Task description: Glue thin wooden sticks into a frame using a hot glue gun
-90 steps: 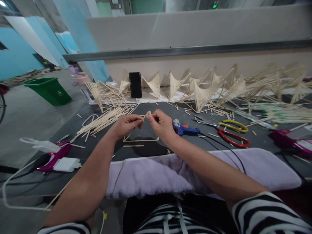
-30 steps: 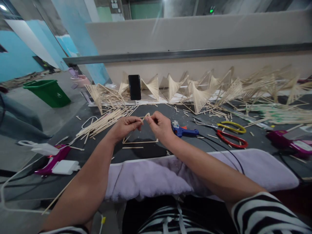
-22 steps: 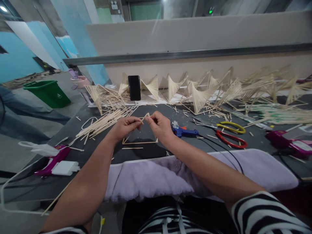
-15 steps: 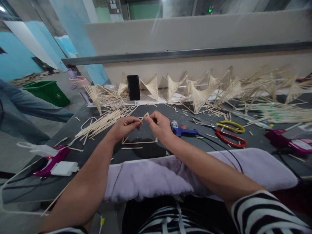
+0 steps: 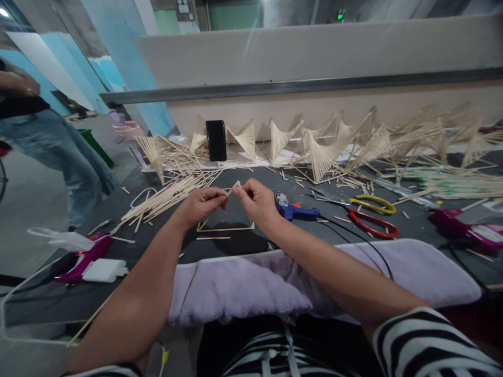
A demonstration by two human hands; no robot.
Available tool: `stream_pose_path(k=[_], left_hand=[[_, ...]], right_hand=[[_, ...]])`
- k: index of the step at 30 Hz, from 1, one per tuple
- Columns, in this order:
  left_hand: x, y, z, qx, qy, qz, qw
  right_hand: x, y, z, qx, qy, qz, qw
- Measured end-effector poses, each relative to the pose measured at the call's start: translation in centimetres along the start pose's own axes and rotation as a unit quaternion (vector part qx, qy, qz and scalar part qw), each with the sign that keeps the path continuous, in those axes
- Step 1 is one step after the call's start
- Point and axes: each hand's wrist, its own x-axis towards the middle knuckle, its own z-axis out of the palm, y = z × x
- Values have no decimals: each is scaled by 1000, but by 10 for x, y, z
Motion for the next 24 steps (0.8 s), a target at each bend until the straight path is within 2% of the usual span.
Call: stream_pose_path(k=[10, 24], left_hand=[[0, 1, -2, -2, -13, 4, 1000], [0, 1, -1, 8, -4, 2, 1000]], right_hand=[[0, -1, -1, -5, -4, -4, 1000], [0, 0, 0, -3, 1, -11, 1000]])
